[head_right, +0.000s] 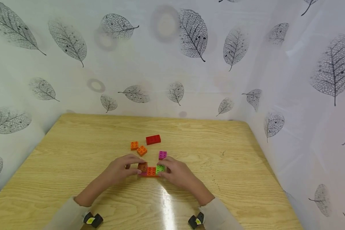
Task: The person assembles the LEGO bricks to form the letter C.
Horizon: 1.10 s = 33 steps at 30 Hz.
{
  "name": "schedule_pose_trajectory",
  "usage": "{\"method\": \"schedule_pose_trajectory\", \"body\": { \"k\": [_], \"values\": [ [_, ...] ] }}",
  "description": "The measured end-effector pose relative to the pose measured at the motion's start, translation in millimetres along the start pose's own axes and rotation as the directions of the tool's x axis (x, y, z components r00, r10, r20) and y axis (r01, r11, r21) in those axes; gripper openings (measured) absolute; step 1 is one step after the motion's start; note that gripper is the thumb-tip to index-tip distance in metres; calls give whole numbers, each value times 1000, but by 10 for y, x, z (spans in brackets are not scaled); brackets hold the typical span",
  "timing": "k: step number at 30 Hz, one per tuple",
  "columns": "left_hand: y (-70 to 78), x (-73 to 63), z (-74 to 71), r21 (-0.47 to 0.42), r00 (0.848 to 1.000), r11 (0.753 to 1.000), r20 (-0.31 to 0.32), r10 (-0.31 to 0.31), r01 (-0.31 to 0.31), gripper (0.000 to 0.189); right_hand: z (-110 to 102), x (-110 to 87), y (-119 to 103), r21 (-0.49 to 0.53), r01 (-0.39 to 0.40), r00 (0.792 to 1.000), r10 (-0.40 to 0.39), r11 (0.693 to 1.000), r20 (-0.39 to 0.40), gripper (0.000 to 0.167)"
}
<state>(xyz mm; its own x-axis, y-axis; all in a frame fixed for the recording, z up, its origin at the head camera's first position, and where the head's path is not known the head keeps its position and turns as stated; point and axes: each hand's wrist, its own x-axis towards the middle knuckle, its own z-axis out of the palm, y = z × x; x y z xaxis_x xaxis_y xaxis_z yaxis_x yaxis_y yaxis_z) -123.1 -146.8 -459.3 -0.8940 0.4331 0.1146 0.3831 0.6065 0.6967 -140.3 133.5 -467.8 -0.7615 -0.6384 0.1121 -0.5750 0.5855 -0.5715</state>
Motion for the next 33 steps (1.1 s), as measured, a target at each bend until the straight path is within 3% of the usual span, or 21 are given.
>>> {"method": "schedule_pose_trajectory", "body": {
  "k": [14,23,26,33],
  "values": [
    [-3,5,-1,60,1000,998,-23,-9,10,34,-2,12,3,-2,-21,1000,21,1000,12,40],
    [4,45,7,138,999,990,-10,36,-34,36,3,-15,24,18,-27,1000,27,999,14,39],
    [-6,46,12,108,1000,994,4,26,-27,36,5,-19,28,22,-43,999,43,999,19,39],
    [-93,25,16,-73,997,996,59,-43,47,36,13,-2,18,29,-36,999,35,999,23,39]
  ]
}}
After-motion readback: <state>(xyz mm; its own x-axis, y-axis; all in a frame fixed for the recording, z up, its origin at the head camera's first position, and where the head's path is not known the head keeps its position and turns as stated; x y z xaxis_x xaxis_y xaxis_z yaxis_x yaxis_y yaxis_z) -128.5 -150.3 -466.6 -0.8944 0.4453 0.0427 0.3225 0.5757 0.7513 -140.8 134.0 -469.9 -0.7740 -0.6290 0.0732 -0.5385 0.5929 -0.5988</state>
